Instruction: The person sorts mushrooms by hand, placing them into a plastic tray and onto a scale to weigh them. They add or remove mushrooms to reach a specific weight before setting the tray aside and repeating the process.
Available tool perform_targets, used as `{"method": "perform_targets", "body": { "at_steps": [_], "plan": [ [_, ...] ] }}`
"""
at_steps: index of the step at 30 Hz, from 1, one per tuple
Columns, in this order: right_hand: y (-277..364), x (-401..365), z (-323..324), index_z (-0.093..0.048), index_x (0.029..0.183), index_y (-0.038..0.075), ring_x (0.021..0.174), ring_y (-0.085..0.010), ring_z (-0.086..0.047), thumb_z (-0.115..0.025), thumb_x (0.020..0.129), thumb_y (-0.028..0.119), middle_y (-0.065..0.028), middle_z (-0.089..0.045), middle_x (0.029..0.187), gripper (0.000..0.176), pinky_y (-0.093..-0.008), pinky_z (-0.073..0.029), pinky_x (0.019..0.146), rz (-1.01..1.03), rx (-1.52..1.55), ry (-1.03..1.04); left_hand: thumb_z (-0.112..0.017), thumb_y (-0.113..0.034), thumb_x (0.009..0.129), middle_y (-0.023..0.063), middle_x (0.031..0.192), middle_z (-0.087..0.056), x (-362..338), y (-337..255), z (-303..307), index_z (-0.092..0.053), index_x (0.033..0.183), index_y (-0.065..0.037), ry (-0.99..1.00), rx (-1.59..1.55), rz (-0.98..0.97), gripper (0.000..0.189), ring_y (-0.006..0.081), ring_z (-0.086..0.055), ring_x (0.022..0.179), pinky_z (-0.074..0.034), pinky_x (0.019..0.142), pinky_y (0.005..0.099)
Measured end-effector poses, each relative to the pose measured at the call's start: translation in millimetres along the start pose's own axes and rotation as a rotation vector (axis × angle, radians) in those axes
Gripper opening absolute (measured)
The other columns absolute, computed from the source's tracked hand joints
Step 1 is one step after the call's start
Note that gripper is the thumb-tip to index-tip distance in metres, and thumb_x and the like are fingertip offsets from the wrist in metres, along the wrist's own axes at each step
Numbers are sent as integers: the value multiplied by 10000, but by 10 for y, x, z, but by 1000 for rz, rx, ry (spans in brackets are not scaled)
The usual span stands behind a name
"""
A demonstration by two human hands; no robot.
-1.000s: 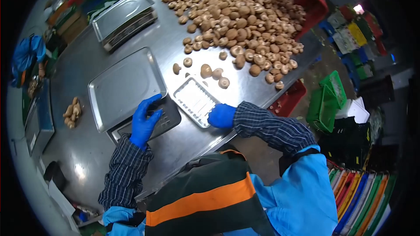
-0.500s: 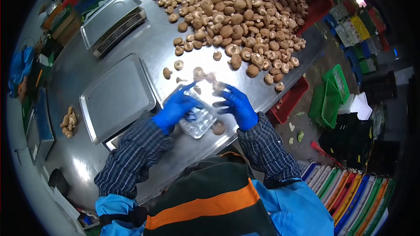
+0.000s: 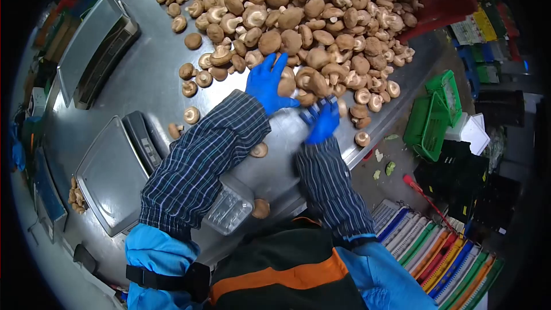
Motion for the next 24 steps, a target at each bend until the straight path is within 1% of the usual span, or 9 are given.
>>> {"method": "perform_targets", "body": {
  "at_steps": [2, 4, 8, 12, 13, 14, 16, 20, 24],
  "plan": [
    [-264, 751, -297, -449, 1287, 67, 1085, -268, -550, -418, 971, 386, -108, -532, 1219, 449, -404, -488, 906, 282, 98, 35, -835, -422, 567, 217, 1444, -279, 147, -76, 54, -311, 1433, -146, -53, 237, -47, 1049, 415, -289, 1297, -266, 1084, 487],
    [-137, 418, -930, -434, 1315, 59, 1165, -289, -512, -353, 966, 492, -139, -500, 1303, 562, -421, -437, 987, -83, 278, 151, -836, -414, 555, 193, 1459, -259, 203, -49, 89, -355, 1410, -165, -19, 234, 27, 1012, 436, -254, 1296, -265, 1081, 507],
    [-358, 626, -1021, -459, 1308, 96, 1168, -319, -511, -312, 942, 578, -163, -500, 1305, 623, -451, -436, 992, -133, 469, 400, -801, -287, 623, 159, 1462, -255, 86, -224, 133, -389, 1384, -180, -93, 224, -14, 872, 465, -248, 1278, -269, 1083, 531],
    [-281, 268, -1135, -449, 1295, 115, 1053, -263, -563, -325, 950, 561, -121, -549, 1197, 578, -415, -514, 853, -272, 524, 367, -803, -262, 605, 200, 1447, -257, -136, -355, 345, -342, 1410, -188, -123, 113, -33, 931, 429, -249, 1305, -288, 1074, 506],
    [-241, 167, -1352, -455, 1286, 125, 1035, -267, -558, -301, 939, 595, -119, -549, 1190, 604, -425, -501, 855, -438, 1006, 856, -811, -249, 597, 206, 1455, -242, -177, -346, 429, -324, 1423, -186, -146, 21, -11, 961, 418, -256, 1310, -287, 1073, 502],
    [-258, 171, -1322, -455, 1286, 125, 1035, -267, -558, -301, 939, 595, -119, -549, 1190, 604, -425, -501, 855, -442, 1005, 859, -811, -249, 597, 206, 1455, -242, -228, -368, 493, -324, 1423, -186, -149, 23, -9, 961, 418, -256, 1310, -287, 1073, 502],
    [-149, 254, -1058, -476, 1244, 134, 974, -267, -559, -312, 920, 626, -104, -558, 1144, 612, -420, -494, 832, -145, 478, 453, -823, -246, 598, 218, 1479, -190, -368, -460, 652, -288, 1449, -181, -183, -10, -53, 1008, 404, -227, 1341, -258, 1085, 489],
    [-89, 70, -1283, -513, 1171, 137, 832, -196, -557, -366, 938, 555, -61, -567, 1044, 501, -347, -497, 720, -403, 852, 971, -889, -382, 473, 241, 1486, -152, -631, -403, 811, -169, 1481, -133, -256, -26, 131, 1264, 419, -147, 1373, -206, 1098, 514],
    [17, -174, -1335, -513, 1175, 127, 838, -190, -582, -414, 922, 541, -50, -572, 1043, 495, -332, -518, 716, -244, 692, 974, -898, -454, 445, 233, 1500, -103, -835, -396, 822, -87, 1474, -48, -377, -263, 99, 1372, 394, -98, 1394, -174, 1115, 508]
  ]
}}
Point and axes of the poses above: each hand's wrist, its own x-axis towards the middle knuckle, its own z-axis out of the back of the hand, y = z × x, the point moved 10 cm from there along x, towards the middle knuckle
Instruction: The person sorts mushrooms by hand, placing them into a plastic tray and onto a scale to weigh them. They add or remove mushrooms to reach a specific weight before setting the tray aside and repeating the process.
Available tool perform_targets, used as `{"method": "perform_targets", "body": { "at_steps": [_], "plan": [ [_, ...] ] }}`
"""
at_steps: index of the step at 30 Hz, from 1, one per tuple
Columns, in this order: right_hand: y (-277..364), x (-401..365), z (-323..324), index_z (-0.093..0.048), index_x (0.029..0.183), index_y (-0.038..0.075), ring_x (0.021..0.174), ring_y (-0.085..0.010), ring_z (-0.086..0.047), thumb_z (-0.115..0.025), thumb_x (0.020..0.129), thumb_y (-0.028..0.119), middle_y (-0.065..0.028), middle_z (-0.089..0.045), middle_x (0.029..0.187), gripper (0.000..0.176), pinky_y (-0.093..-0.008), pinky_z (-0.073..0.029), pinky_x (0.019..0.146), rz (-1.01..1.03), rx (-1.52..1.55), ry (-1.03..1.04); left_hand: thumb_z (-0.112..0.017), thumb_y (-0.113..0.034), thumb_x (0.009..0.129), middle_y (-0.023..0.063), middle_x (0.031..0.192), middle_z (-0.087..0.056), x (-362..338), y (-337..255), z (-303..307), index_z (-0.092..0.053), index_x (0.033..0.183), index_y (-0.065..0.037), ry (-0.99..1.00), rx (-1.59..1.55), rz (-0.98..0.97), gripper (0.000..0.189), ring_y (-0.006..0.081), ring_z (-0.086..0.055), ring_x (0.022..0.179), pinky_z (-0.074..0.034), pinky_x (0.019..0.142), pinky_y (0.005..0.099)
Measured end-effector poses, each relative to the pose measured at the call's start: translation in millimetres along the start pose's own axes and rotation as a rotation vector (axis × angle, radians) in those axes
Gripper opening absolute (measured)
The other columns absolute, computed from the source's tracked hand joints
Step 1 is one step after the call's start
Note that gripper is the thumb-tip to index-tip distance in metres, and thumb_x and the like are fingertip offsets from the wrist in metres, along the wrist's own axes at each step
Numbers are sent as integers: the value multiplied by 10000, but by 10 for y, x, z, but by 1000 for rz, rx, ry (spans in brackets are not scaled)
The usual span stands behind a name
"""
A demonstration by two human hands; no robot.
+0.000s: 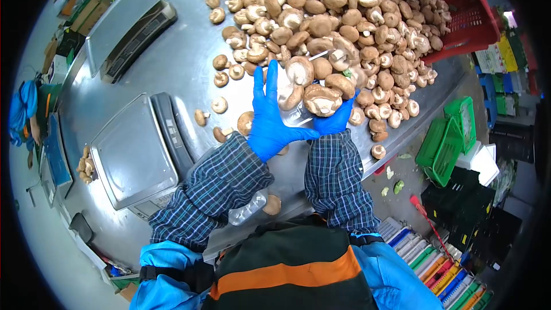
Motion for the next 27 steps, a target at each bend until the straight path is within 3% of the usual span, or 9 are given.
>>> {"method": "perform_targets", "body": {
  "at_steps": [2, 4, 6, 14, 16, 17, 21, 22, 27],
  "plan": [
    [-19, -224, -444, -535, 1129, 64, 839, -283, -641, -394, 937, 484, -160, -617, 980, 484, -414, -558, 776, 118, -488, -413, -911, -418, 449, 211, 1502, -99, -55, -44, 145, -66, 1468, -26, -69, 11, 22, 1380, 358, -102, 1398, -171, 1127, 482],
    [-413, -158, -982, -399, 1325, 93, 1030, -315, -576, -349, 910, 629, -170, -526, 1211, 679, -455, -532, 837, 10, -6, -5, -925, -422, 378, 257, 1459, -139, -108, 15, 370, -96, 1470, -52, -154, -108, 69, 1421, 403, -170, 1364, -218, 1112, 493],
    [-602, -323, -1146, -482, 1247, 85, 1048, -304, -582, -333, 951, 542, -154, -544, 1219, 565, -437, -516, 879, 16, -139, -208, -927, -393, 397, 238, 1453, -171, -218, -29, 666, -143, 1470, -81, -213, -81, 29, 1365, 381, -184, 1365, -226, 1111, 487],
    [-1992, -754, -1449, -419, 1337, 89, 1130, -266, -534, -331, 983, 465, -122, -525, 1265, 523, -430, -448, 959, -245, -356, -311, -917, -370, 451, 167, 1442, -267, -1140, 183, 2182, -400, 1393, -174, -282, 23, 41, 1092, 343, -286, 1320, -301, 1069, 477],
    [-2342, -795, -1828, -412, 1343, 105, 1137, -254, -531, -325, 988, 443, -114, -518, 1275, 497, -430, -453, 946, -201, -869, 37, -913, -382, 449, 172, 1432, -288, -1454, 332, 2605, -406, 1387, -170, -294, 109, 61, 1087, 354, -289, 1321, -288, 1076, 482],
    [-2497, -919, -1867, -419, 1276, 29, 964, -152, -560, -612, 879, 154, -71, -540, 1116, 458, -286, -487, 832, -262, -785, -52, -913, -382, 449, 172, 1432, -288, -1617, 389, 2824, -406, 1387, -170, -319, 122, 72, 1087, 354, -289, 1321, -288, 1076, 482],
    [-3140, -1103, -1841, -452, 1260, 40, 940, -206, -593, -524, 930, 229, -106, -565, 1114, 387, -325, -498, 804, -506, -1012, -92, -900, -410, 457, 212, 1416, -317, -2156, 681, 3486, -415, 1378, -160, -314, 178, 153, 1070, 378, -311, 1310, -276, 1081, 486],
    [-3295, -989, -1515, -487, 1231, 35, 868, -202, -604, -511, 933, 221, -117, -599, 1046, 352, -315, -501, 749, -351, -1203, 118, -896, -419, 461, 227, 1412, -323, -2241, 763, 3581, -420, 1375, -161, -287, 221, 158, 1063, 382, -318, 1307, -274, 1081, 488],
    [-3535, -1012, -1508, -604, 1090, -27, 736, -198, -632, -548, 905, 196, -141, -663, 855, 296, -314, -503, 687, -524, -1658, 42, -886, -411, 484, 259, 1401, -328, -2389, 1303, 3826, -436, 1361, -173, -221, 179, 198, 1015, 414, -353, 1284, -297, 1073, 471]
  ]
}}
Point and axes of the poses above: each hand's wrist, its own x-axis towards the middle knuckle, its own z-axis out of the back of the hand, y = z × x, the point moved 10 cm from there along x, towards the middle knuckle
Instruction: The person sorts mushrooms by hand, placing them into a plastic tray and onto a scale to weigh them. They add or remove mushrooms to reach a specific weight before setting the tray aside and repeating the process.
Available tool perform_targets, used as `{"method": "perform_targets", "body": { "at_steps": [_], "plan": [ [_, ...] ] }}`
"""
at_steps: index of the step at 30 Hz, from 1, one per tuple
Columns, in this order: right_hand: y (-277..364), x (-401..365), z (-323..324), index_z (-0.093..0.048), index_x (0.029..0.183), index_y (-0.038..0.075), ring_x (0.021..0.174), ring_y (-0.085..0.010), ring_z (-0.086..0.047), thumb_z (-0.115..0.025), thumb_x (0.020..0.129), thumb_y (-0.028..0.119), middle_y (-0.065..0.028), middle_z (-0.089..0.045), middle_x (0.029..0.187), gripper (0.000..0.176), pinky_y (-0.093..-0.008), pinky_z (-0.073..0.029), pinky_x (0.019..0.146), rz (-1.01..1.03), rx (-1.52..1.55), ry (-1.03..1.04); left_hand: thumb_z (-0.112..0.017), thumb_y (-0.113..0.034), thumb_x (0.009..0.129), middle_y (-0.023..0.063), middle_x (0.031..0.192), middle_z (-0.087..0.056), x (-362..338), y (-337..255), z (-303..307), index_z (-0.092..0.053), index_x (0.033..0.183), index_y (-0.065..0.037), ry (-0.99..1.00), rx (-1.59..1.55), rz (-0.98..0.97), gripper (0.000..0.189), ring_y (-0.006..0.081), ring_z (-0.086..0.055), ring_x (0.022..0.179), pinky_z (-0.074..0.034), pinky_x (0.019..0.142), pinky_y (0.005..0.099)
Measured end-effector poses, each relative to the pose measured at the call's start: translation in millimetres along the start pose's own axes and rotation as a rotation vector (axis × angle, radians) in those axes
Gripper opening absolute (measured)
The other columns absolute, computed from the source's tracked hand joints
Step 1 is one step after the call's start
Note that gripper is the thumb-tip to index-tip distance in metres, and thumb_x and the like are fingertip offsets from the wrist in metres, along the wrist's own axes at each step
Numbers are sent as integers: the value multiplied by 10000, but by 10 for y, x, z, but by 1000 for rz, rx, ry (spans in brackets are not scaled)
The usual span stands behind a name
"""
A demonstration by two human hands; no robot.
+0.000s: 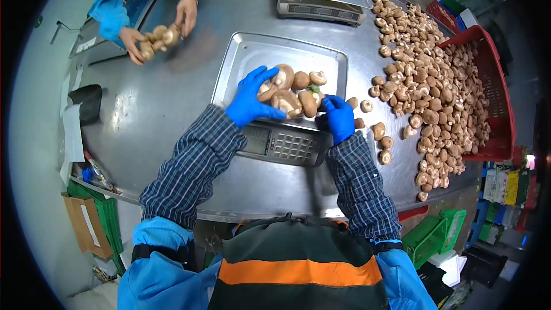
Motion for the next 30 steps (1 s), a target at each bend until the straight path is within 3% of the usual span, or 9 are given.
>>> {"method": "perform_targets", "body": {
  "at_steps": [3, 5, 8, 9, 12, 19, 23, 27, 30],
  "plan": [
    [-73, 54, 90, -616, 1108, -3, 680, -171, -641, -598, 878, 192, -124, -685, 855, 302, -290, -515, 635, -68, -73, -12, -895, -447, 453, 261, 1427, -268, 25, 78, 54, -334, 1421, -158, -39, 2, 37, 1156, 411, -267, 1331, -251, 1096, 481],
    [121, -19, 240, -617, 1112, 2, 675, -145, -627, -594, 879, 171, -93, -675, 806, 288, -273, -509, 617, 108, -111, -87, -901, -458, 430, 252, 1440, -244, 9, 127, 73, -284, 1443, -162, -55, -9, 29, 1223, 404, -227, 1347, -228, 1104, 487],
    [201, -113, 494, -632, 1116, 37, 650, -106, -588, -577, 883, 124, -30, -653, 843, 255, -233, -462, 557, 115, 128, -52, -909, -423, 429, 218, 1452, -246, -161, 45, 330, -286, 1445, -168, -220, 44, -85, 1219, 391, -248, 1335, -230, 1101, 488],
    [310, -176, 577, -634, 1115, 39, 644, -102, -580, -577, 882, 118, -28, -654, 859, 253, -226, -452, 546, 120, 68, -63, -896, -334, 500, 127, 1471, -296, -246, -20, 448, -288, 1443, -121, -232, 31, -34, 1142, 326, -209, 1386, -192, 1135, 441],
    [400, -253, 800, -635, 1114, 38, 647, -100, -570, -569, 881, 95, -36, -658, 858, 249, -210, -449, 528, 138, 151, -53, -853, -244, 610, 80, 1471, -288, -579, -65, 772, -300, 1436, -144, -366, -110, -41, 999, 264, -262, 1366, -230, 1118, 450],
    [549, -387, 913, -639, 1093, 7, 620, -105, -546, -580, 867, 59, -81, -640, 885, 239, -265, -532, 558, 195, 37, -62, -834, -251, 650, 40, 1455, -326, -1020, -150, 963, -355, 1412, -213, -383, -53, 136, 901, 253, -289, 1354, -249, 1083, 509],
    [478, -170, 639, -679, 1040, 51, 594, -48, -513, -624, 866, 130, -9, -637, 809, 199, -183, -395, 523, 255, -13, 21, -818, -244, 678, 40, 1434, -357, -1074, -287, 943, -410, 1380, -226, -410, -44, 70, 812, 234, -314, 1339, -263, 1075, 496],
    [600, -72, 330, -709, 921, 33, 589, -93, -553, -693, 818, 294, -26, -642, 686, 281, -240, -444, 562, 211, -351, -76, -815, -232, 681, 35, 1434, -356, -1073, -254, 938, -423, 1370, -221, -430, -40, 94, 793, 238, -323, 1332, -280, 1066, 491],
    [671, 76, 90, -715, 919, 43, 671, -177, -643, -683, 803, 371, -103, -689, 764, 349, -309, -490, 643, 295, -622, -32, -813, -218, 681, 36, 1441, -349, -1083, -148, 900, -422, 1372, -210, -425, -96, 171, 794, 246, -328, 1331, -285, 1063, 491]
  ]
}}
Point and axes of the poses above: each hand's wrist, its own x-axis towards the middle knuckle, its own z-axis out of the back of the hand, y = z × x, the point moved 10 cm from there along x, towards the middle knuckle
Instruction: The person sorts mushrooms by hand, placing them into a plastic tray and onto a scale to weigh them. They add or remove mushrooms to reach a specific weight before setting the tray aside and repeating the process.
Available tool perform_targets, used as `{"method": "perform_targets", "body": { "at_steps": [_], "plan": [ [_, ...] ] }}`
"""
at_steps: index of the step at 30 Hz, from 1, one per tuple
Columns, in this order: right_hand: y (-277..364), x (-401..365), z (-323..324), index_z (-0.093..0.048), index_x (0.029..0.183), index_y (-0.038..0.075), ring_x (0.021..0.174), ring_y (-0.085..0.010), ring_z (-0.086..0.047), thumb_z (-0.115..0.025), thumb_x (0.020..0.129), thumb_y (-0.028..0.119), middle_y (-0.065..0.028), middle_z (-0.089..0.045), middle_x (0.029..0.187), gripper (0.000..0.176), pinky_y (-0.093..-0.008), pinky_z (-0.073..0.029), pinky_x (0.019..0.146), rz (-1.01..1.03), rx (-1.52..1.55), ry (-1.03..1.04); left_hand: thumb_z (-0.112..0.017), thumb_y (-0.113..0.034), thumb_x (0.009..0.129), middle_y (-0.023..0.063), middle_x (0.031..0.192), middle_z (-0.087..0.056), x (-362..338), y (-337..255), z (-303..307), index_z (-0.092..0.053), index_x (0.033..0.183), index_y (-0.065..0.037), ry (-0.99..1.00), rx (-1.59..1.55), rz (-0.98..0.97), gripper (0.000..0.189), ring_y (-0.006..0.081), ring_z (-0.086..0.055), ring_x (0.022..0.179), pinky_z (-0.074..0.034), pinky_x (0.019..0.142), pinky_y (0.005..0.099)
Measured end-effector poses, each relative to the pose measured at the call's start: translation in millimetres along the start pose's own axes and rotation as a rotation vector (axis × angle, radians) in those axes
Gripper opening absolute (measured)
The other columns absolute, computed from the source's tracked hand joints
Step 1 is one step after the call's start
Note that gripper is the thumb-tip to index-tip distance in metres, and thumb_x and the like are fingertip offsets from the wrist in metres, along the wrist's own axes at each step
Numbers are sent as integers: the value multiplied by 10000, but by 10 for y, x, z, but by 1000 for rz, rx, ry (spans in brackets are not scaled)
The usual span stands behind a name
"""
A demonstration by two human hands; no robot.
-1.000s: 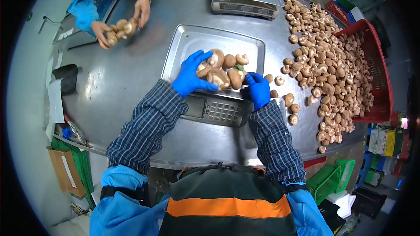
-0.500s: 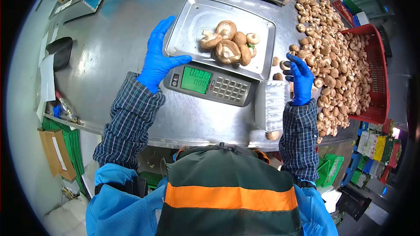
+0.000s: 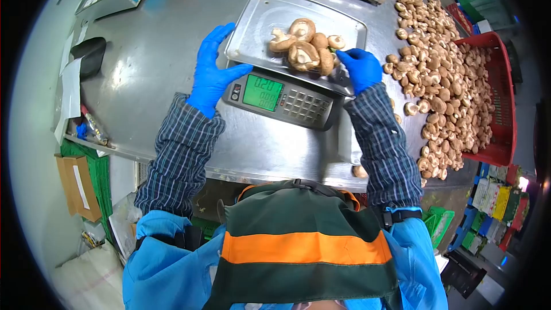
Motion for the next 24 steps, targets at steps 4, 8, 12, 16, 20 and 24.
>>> {"method": "perform_targets", "body": {
  "at_steps": [4, 8, 12, 16, 20, 24],
  "plan": [
    [106, 75, -105, -719, 928, 43, 695, -186, -659, -730, 772, 392, -105, -700, 784, 383, -303, -505, 669, -138, -49, 26, -810, -194, 680, 42, 1432, -370, 26, 64, -6, -429, 1364, -198, -13, 15, 15, 783, 241, -340, 1324, -286, 1061, 487],
    [6, 227, -168, -719, 885, 20, 681, -170, -658, -749, 764, 347, -100, -699, 761, 351, -297, -507, 658, -197, 47, 63, -809, -186, 681, 42, 1423, -383, 138, 120, -73, -435, 1358, -197, 14, 10, -35, 773, 233, -345, 1321, -291, 1061, 474],
    [-115, 349, -263, -716, 872, 24, 713, -187, -664, -742, 766, 316, -106, -699, 780, 312, -316, -514, 684, -241, 82, 103, -811, -164, 677, 37, 1420, -387, 267, 178, -168, -437, 1355, -185, 38, 3, -15, 774, 224, -370, 1305, -303, 1059, 452],
    [-63, 366, -287, -715, 837, 22, 674, -180, -649, -726, 775, 279, -96, -682, 731, 264, -305, -508, 648, -119, 165, 88, -810, -113, 669, 42, 1402, -407, 326, 131, -297, -443, 1346, -161, 66, 12, -75, 772, 212, -391, 1289, -344, 1047, 409],
    [-177, 206, 69, -688, 842, 24, 522, -97, -514, -693, 810, 208, -20, -593, 643, 187, -234, -398, 498, -182, 704, 91, -805, -84, 668, 45, 1394, -416, 383, 176, -301, -446, 1342, -157, 66, -44, -104, 767, 203, -390, 1288, -367, 1036, 381],
    [-357, -367, 700, -636, 822, -12, 630, -100, -538, -624, 839, 201, -47, -598, 664, 214, -237, -431, 571, -142, 629, 287, -807, -123, 671, 54, 1384, -417, 343, 111, -171, -466, 1331, -170, 35, -59, 3, 744, 219, -394, 1282, -350, 1044, 417]
  ]
}}
Point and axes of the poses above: each hand's wrist, its own x-axis towards the middle knuckle, its own z-axis out of the back of the hand, y = z × x, the point moved 10 cm from there along x, towards the middle knuckle
